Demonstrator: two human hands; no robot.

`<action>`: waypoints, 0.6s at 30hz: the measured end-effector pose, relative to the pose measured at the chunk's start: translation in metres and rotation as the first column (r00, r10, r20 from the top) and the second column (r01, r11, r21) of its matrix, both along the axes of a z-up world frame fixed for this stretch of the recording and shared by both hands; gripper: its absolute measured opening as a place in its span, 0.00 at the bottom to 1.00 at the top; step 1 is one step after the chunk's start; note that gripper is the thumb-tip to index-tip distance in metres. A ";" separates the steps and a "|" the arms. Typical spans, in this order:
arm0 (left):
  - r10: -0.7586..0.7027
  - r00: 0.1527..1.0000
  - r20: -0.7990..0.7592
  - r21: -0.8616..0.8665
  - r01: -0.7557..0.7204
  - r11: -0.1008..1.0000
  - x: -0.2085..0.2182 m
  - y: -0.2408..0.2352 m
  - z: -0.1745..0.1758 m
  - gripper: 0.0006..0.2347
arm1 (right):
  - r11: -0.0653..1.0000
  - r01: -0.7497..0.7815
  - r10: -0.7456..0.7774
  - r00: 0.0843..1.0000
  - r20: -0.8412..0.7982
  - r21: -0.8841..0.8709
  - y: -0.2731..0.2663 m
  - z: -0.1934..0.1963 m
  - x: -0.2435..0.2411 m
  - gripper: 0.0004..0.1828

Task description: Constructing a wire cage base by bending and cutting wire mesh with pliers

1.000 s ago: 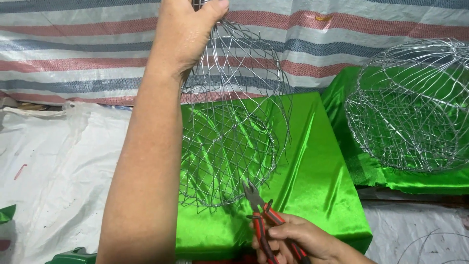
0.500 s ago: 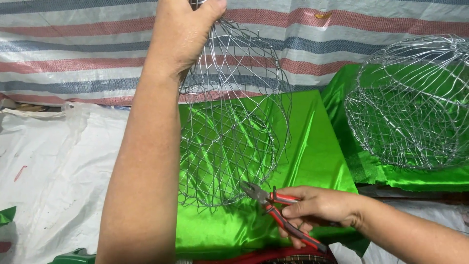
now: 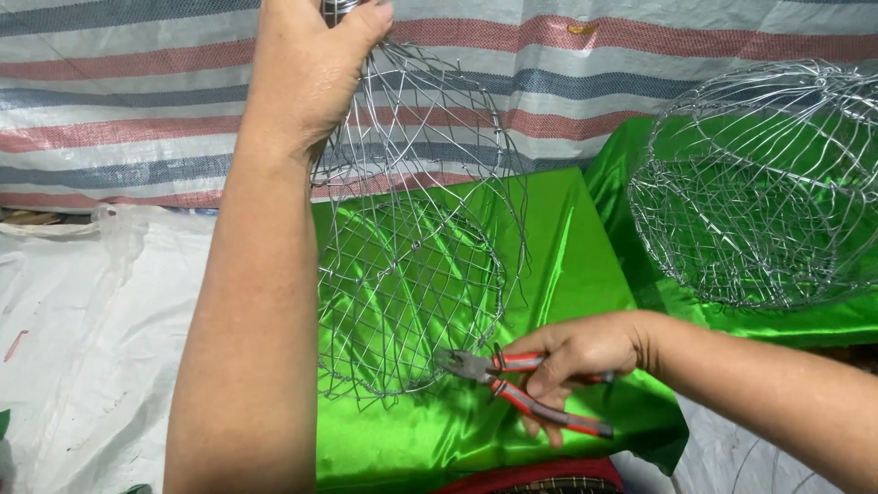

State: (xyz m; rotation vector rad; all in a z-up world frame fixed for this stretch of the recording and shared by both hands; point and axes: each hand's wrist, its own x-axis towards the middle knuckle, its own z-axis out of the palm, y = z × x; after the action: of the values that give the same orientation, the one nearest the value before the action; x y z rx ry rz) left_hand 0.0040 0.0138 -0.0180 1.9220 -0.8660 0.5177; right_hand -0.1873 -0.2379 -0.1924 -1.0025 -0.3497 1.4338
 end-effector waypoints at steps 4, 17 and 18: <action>-0.023 0.994 -0.103 -0.025 0.020 0.999 -0.006 -0.003 0.004 0.04 | 0.966 0.234 -0.229 0.972 -0.060 0.113 0.027 -0.016 -0.053 0.25; 0.214 0.945 -0.246 0.107 -0.193 0.975 -0.037 -0.005 0.027 0.15 | 0.678 0.727 -0.701 0.594 0.395 0.109 0.039 -0.048 -0.154 0.33; 0.341 0.897 -0.282 0.252 -0.274 0.928 -0.048 -0.006 0.037 0.23 | 0.606 0.792 -0.704 0.489 0.515 0.076 0.031 -0.055 -0.159 0.34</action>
State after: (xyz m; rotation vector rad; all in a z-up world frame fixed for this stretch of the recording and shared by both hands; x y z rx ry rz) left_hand -0.0445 0.0077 0.0191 2.2748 -0.4143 0.2907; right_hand -0.3460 -0.2064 -0.2478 -1.4418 -0.1052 0.3619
